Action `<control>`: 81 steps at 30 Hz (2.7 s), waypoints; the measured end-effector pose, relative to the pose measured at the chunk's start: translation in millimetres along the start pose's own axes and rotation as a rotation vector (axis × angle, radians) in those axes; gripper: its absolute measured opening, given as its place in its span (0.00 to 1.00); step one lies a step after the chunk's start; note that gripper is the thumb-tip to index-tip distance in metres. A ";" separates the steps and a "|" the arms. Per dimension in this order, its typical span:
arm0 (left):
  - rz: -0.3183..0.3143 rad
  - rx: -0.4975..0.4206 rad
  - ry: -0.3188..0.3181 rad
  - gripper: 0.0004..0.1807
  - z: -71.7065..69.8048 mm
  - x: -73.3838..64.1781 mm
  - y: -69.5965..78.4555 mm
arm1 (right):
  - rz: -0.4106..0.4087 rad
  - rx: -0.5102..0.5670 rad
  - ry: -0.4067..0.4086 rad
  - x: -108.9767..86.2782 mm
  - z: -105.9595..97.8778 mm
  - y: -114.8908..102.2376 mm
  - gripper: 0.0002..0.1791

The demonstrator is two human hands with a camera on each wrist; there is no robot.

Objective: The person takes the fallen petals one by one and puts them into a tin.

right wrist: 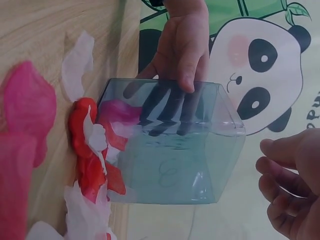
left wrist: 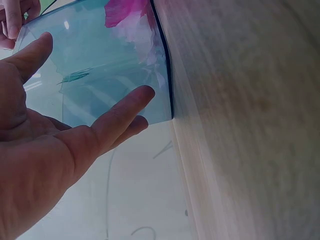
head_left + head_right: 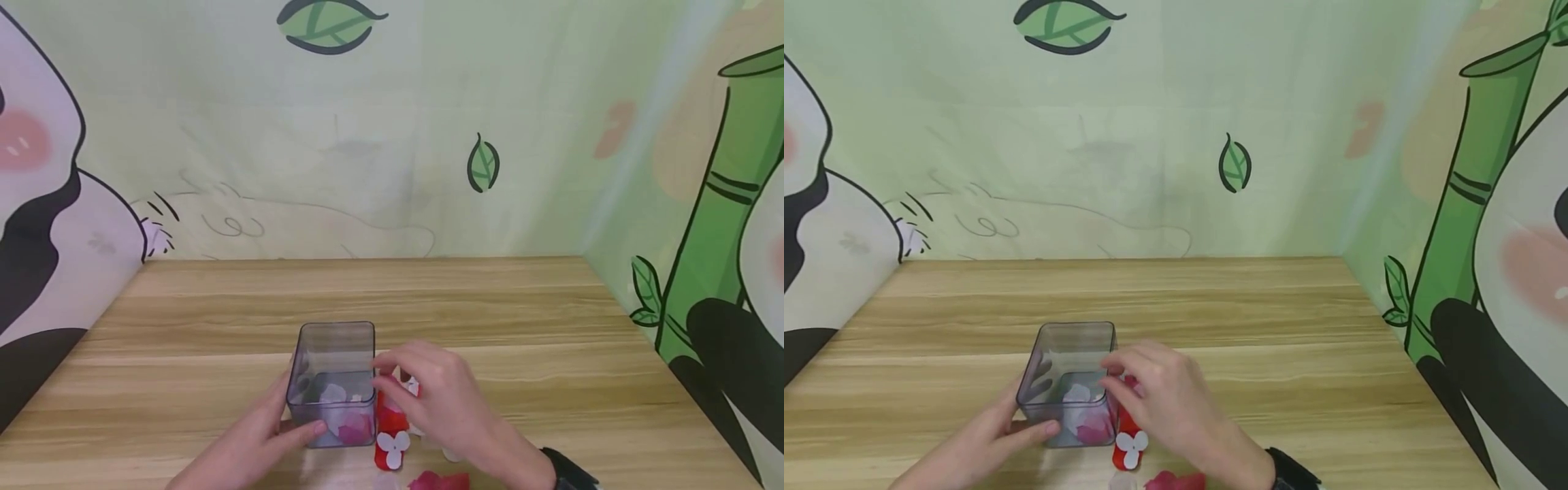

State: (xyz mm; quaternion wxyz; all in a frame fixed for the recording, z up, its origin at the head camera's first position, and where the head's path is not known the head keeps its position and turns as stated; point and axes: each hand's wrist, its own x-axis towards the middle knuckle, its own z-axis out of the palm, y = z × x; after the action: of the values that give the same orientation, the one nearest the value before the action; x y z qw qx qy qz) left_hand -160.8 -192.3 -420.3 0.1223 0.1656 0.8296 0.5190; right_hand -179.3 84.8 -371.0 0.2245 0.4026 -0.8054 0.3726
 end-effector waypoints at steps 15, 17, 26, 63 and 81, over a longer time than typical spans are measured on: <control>-0.060 0.006 0.005 0.54 0.0 1.7 0.6 | 0.243 -0.163 -0.348 -10.8 -15.0 11.1 0.04; -0.055 0.002 0.005 0.54 -0.3 1.6 0.6 | 0.256 -0.192 -0.410 -13.0 -14.2 14.2 0.04; -0.053 0.011 0.003 0.54 -0.5 0.4 1.6 | 0.342 -0.219 -0.584 -21.8 -3.4 17.5 0.04; 0.009 0.017 0.014 0.52 0.4 -1.1 0.3 | 0.283 -0.229 -0.523 -23.8 5.7 15.9 0.05; 0.047 0.008 0.010 0.51 0.8 -1.8 0.0 | 0.305 -0.125 -0.236 -14.0 -6.9 11.9 0.06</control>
State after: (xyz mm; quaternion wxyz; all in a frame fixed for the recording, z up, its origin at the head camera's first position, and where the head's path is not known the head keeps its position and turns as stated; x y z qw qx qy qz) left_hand -158.9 -192.4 -420.6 0.1053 0.1828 0.8283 0.5191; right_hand -180.6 101.7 -381.0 0.0940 0.3022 -0.8994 0.3016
